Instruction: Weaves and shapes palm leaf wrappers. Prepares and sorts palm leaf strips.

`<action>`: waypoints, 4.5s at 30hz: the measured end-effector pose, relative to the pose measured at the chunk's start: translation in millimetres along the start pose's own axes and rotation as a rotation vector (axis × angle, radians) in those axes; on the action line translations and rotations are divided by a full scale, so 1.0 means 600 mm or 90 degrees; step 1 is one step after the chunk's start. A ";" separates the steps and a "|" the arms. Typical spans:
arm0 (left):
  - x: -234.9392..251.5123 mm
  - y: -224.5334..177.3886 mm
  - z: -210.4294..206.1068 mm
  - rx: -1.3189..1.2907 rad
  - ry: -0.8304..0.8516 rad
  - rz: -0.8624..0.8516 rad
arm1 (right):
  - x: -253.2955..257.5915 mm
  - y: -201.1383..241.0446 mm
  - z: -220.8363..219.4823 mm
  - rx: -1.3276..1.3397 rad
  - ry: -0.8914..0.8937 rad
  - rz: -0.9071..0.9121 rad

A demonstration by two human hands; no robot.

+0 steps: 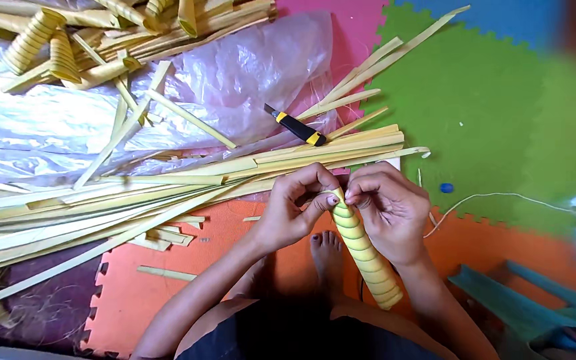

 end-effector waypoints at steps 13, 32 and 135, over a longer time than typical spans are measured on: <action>-0.091 0.029 0.188 0.223 -0.127 0.247 | 0.124 -0.316 -0.125 -0.256 0.288 -0.276; -0.057 0.029 0.184 -0.068 -0.321 0.298 | -0.021 -0.070 -0.085 -0.204 0.121 0.044; -0.111 0.199 0.349 0.703 0.063 0.523 | -0.256 -0.250 -0.199 -0.246 0.316 -0.169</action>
Point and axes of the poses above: each hand's wrist, its own x-axis towards the middle knuckle, its own z-axis out of the back of the hand, y = z × x, the point moved 5 cm from there along x, towards the middle knuckle, and after that the axes turned 1 degree about y, right-handed, at the moved point
